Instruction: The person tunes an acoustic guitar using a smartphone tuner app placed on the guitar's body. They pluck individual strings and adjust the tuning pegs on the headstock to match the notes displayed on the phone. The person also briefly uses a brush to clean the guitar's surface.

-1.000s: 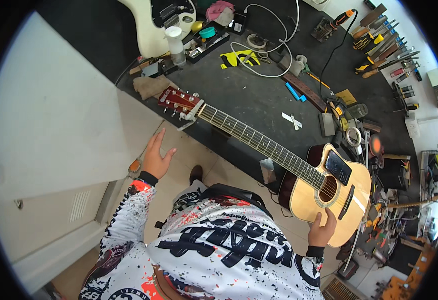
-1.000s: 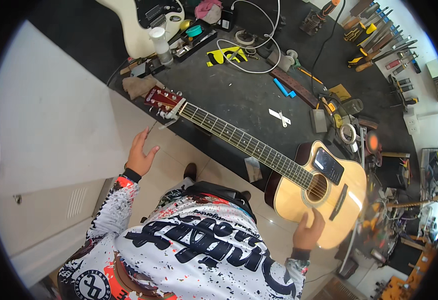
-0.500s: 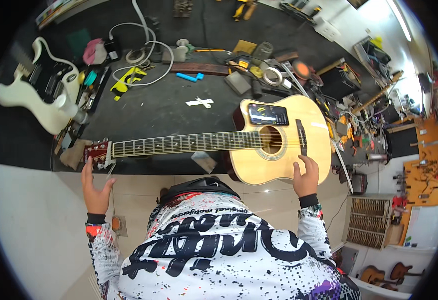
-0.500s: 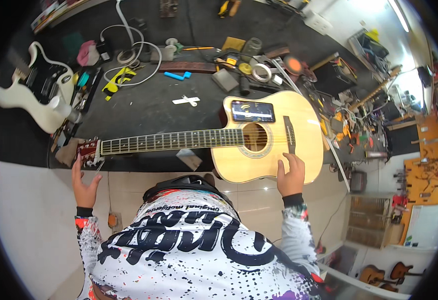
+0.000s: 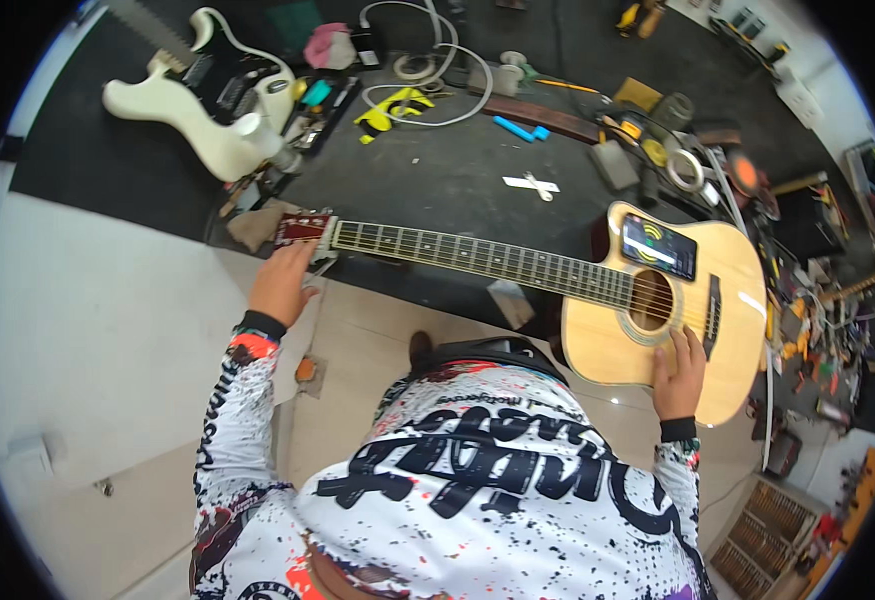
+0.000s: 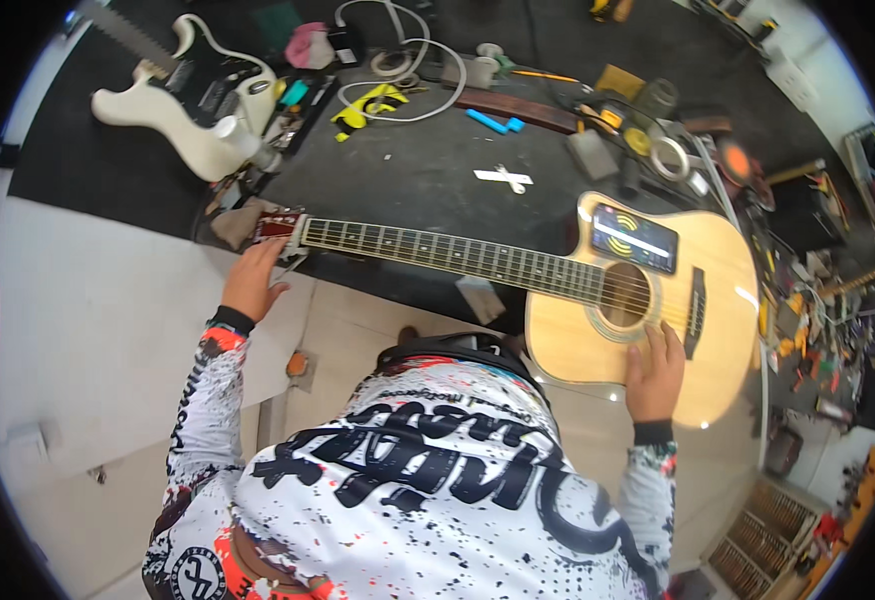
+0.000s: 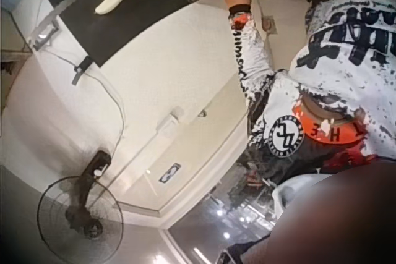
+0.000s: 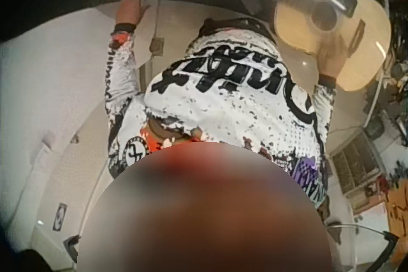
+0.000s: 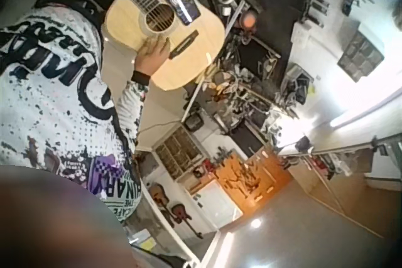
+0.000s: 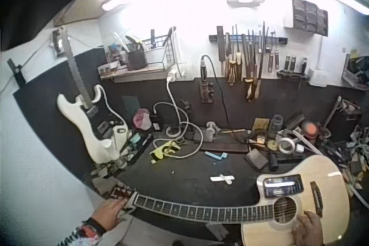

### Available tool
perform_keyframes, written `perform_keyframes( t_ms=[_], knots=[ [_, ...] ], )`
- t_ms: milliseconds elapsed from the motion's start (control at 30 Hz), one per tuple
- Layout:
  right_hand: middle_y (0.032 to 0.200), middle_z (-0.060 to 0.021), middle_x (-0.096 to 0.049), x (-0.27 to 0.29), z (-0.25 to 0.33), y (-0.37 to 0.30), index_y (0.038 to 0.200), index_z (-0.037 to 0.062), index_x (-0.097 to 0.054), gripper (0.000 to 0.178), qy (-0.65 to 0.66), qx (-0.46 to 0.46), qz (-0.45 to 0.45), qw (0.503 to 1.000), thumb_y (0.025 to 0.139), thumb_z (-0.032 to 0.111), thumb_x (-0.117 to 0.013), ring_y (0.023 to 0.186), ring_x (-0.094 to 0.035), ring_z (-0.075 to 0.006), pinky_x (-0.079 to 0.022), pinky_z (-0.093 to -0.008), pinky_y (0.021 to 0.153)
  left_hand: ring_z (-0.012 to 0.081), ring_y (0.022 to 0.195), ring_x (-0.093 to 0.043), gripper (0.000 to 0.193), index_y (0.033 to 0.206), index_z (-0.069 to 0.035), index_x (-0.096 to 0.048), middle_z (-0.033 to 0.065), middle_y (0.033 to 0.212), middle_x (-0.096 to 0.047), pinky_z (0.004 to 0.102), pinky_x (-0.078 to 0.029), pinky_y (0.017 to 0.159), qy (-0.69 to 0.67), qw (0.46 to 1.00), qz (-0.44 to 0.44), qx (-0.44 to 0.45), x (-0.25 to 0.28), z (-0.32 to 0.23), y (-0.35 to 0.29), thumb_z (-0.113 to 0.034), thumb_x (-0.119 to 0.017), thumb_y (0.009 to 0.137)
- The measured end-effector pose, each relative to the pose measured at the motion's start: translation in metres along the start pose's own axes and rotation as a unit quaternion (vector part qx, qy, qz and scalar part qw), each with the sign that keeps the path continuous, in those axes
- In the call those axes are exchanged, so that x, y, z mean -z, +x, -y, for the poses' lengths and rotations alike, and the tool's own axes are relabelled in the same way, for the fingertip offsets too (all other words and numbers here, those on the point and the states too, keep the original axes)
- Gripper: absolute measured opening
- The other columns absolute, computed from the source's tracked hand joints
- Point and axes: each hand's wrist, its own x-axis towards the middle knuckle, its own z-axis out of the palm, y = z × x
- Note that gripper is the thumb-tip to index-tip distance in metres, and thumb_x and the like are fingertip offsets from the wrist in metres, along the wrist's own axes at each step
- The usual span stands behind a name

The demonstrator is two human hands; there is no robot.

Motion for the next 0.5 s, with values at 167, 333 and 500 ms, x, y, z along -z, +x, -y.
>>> perform_keyframes(
  t_ms=[167,333,500],
  knots=[
    [0.141,-0.0235,-0.047,-0.007,-0.002,-0.003,0.133,0.0047,-0.057,0.047,-0.007,-0.007,0.027,1.000,0.089,0.013,-0.068,0.130,-0.044,-0.0406,-0.037,-0.0466,0.109,0.0294,0.113,-0.056,0.066,0.128,-0.006,-0.054,0.0117,0.119,-0.060,0.0411,-0.046,0.092,0.068,0.997,0.029,-0.005,0.007,-0.002,-0.003,-0.021,-0.083,0.071],
    [0.144,-0.0236,-0.045,-0.010,0.005,-0.006,0.134,0.0051,-0.056,0.047,-0.002,-0.030,0.027,0.999,0.090,0.016,-0.067,0.131,-0.043,-0.0410,-0.036,-0.0473,0.109,0.0272,0.113,-0.057,0.063,0.123,-0.007,-0.057,0.0090,0.119,-0.061,0.0391,-0.045,0.089,0.107,0.992,0.059,-0.023,0.014,-0.002,0.002,-0.024,-0.084,0.069],
    [0.144,-0.0236,-0.045,-0.013,0.010,-0.006,0.136,0.0057,-0.055,0.048,-0.025,-0.011,0.020,0.999,0.091,0.019,-0.066,0.131,-0.043,-0.0414,-0.035,-0.0481,0.109,0.0284,0.114,-0.056,0.069,0.126,-0.007,-0.056,0.0094,0.121,-0.061,0.0398,-0.046,0.091,0.083,0.995,0.027,-0.047,0.012,0.002,-0.002,-0.024,-0.086,0.067]
  ],
)
